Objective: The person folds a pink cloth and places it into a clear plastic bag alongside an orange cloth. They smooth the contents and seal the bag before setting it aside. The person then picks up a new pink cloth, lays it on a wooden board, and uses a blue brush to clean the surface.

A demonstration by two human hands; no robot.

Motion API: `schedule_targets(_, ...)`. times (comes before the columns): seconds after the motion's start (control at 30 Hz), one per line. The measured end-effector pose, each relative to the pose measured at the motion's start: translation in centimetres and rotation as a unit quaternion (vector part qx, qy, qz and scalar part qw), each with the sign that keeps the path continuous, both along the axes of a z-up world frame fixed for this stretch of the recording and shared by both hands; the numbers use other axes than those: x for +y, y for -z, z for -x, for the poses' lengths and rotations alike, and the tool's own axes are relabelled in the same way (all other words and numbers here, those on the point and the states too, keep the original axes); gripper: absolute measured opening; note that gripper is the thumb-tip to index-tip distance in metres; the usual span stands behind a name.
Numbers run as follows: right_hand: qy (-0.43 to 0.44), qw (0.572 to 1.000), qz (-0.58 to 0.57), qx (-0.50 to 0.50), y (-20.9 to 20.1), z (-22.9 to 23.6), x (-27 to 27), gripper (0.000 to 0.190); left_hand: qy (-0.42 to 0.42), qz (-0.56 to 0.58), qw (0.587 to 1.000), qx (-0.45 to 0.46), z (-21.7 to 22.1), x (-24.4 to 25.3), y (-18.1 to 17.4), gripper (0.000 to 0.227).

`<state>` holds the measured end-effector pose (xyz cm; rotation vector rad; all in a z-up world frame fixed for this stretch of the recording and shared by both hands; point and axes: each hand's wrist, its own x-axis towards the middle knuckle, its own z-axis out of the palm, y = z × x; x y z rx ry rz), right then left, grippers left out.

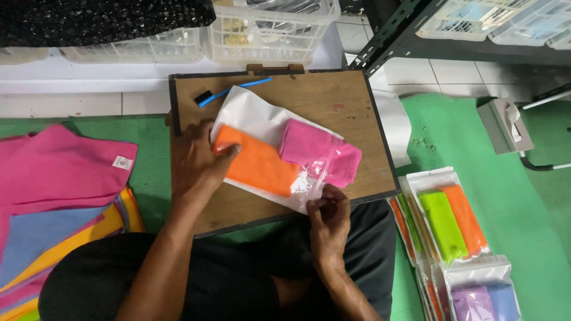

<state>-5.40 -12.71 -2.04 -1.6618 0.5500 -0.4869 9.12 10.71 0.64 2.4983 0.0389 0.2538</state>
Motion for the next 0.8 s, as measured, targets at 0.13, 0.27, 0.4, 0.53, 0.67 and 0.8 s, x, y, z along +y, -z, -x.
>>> schedule_targets(0.13, -0.039, 0.996, 0.051, 0.067, -2.9, -0.8, -1.1, 0.063, -0.024, 0.118, 0.980, 0.159, -0.6, 1.4, -1.7, 0.064)
schedule_targets(0.27, -0.087, 0.983, 0.063, 0.146, -2.7, -2.0, -3.3, 0.021, -0.043, 0.285, 0.934, 0.212, -1.8, 1.3, 0.6, 0.063)
schedule_targets(0.4, -0.122, 0.991, -0.054, 0.007, -6.0, -2.6, -3.0, 0.007, -0.030, 0.465, 0.866, 0.181, -0.7, 0.7, 1.3, 0.050)
schedule_targets(0.53, -0.148, 0.969, -0.196, -0.012, -3.1, -3.1, -6.1, 0.025, -0.024, 0.517, 0.837, 0.177, -0.9, -0.1, 2.2, 0.047)
schedule_targets(0.67, -0.193, 0.961, -0.189, 0.065, -5.1, -3.8, -5.8, 0.017, -0.013, 0.551, 0.816, 0.175, -0.3, -0.5, 3.4, 0.051)
schedule_targets(0.8, -0.214, 0.964, -0.103, 0.124, -6.7, -4.9, -5.6, 0.008, -0.010, 0.541, 0.824, 0.168, 0.9, -1.8, 1.9, 0.045)
